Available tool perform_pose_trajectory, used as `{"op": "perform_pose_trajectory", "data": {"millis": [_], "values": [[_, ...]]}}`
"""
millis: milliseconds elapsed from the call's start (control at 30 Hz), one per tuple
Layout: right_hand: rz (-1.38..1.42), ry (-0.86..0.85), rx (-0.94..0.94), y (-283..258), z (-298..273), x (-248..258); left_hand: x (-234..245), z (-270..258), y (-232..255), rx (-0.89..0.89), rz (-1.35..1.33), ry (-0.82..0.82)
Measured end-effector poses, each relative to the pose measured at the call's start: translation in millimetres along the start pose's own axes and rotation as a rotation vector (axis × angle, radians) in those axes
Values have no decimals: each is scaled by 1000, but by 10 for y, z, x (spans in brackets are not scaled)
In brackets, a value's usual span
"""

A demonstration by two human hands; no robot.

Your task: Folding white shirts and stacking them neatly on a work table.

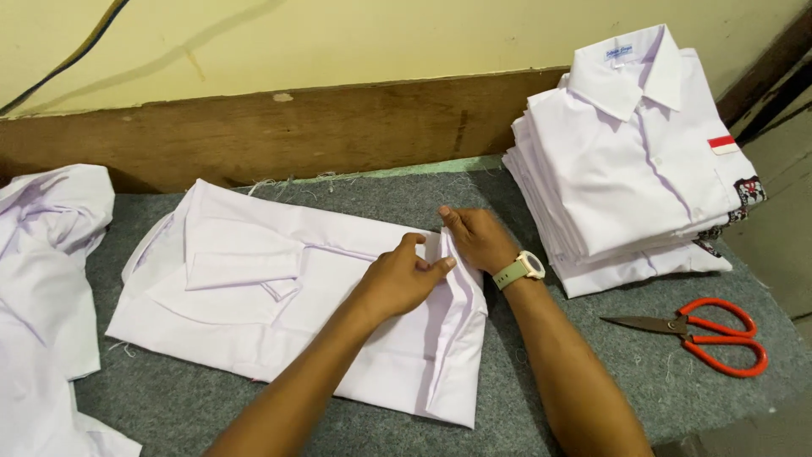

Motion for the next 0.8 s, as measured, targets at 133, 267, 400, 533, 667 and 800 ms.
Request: {"op": "perform_pose_trajectory", "data": {"millis": [133,267,400,533,667,800], "values": [[-125,9,-99,-328,-182,195,-121,235,-4,-1,-7,-26],[-198,56,-154,-294,-219,335,-267,400,-196,-19,-44,15],[-243,74,-147,-194,-145,298,-292,512,-351,-22,-75,46],[-215,68,-130,-230,-170,292,-200,-73,71,-122,136,74],[-180,62,-46,-279,-141,244,-476,-812,484,-717,543,251],[-189,43,133,-360,-140,193,-1154,-1136,112,-922,794,186]]}}
Point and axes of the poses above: each hand's wrist, its own z-axis towards the middle knuckle, its own x-axis out of the back of the hand, y = z × x, the point moved 8 cm from there along z, towards the middle knuckle, and after that the axes turned 4 degrees about -z, right-handed, at the moved point
